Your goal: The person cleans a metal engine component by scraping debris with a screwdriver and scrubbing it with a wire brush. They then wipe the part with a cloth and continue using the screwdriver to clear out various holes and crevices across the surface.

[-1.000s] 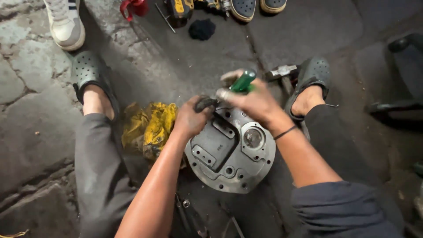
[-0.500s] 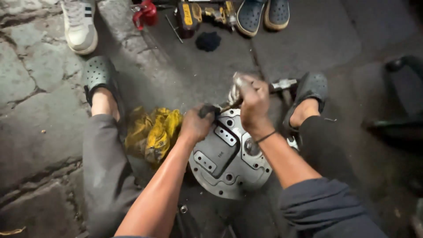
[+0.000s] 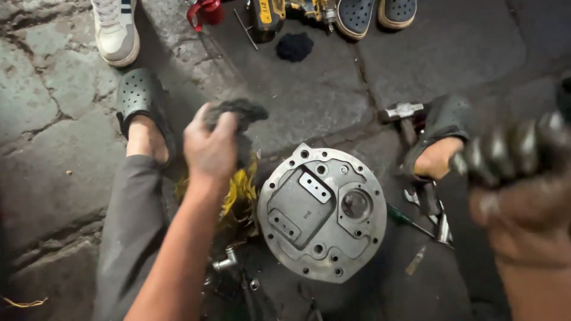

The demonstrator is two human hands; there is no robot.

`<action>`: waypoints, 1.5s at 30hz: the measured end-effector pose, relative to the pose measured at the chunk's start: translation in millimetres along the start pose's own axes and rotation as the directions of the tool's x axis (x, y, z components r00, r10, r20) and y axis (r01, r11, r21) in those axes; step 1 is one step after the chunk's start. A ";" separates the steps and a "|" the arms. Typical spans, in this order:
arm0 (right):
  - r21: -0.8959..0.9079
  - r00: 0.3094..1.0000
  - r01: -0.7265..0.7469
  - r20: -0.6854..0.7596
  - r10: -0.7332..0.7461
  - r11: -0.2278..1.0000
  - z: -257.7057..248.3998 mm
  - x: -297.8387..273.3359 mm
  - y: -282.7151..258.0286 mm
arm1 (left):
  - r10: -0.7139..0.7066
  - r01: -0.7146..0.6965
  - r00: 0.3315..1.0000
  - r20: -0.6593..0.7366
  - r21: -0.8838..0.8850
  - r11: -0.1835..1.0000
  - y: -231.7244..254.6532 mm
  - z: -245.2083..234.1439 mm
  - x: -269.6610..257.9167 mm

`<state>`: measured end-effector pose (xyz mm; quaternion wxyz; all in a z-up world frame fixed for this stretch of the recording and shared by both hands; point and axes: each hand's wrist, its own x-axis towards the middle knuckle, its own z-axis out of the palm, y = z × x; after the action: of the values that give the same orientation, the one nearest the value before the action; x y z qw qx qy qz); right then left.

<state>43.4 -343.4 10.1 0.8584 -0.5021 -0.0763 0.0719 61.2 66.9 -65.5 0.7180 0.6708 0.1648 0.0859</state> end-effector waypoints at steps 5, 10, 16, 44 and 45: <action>0.415 0.910 -0.233 0.411 0.047 0.879 -76.1 -12.3 56.5 | -0.159 0.152 0.987 0.005 -0.312 0.938 -18.3 -22.2 -7.6; 0.370 0.973 -0.218 0.150 0.174 0.903 -12.5 -32.6 37.0 | -0.319 0.317 0.945 0.067 -0.414 0.853 11.1 -1.1 -14.7; -0.461 0.768 -0.610 -0.543 0.338 0.645 86.4 -5.0 31.2 | -0.353 0.363 0.930 0.103 -0.412 0.836 0.4 4.8 -14.7; -0.452 0.895 -0.428 -0.334 0.297 0.783 88.0 4.2 132.6 | -0.501 0.153 0.750 0.432 0.624 0.766 -74.7 29.0 -4.4; -0.372 0.868 -0.466 -0.367 0.334 0.803 90.0 4.9 129.7 | -0.516 0.179 0.737 0.436 0.611 0.771 -74.5 30.3 -3.2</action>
<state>23.9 -202.8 -59.3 0.6855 -0.6958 0.1417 0.1612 61.6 31.1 -137.5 0.5210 0.7893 0.0818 -0.3143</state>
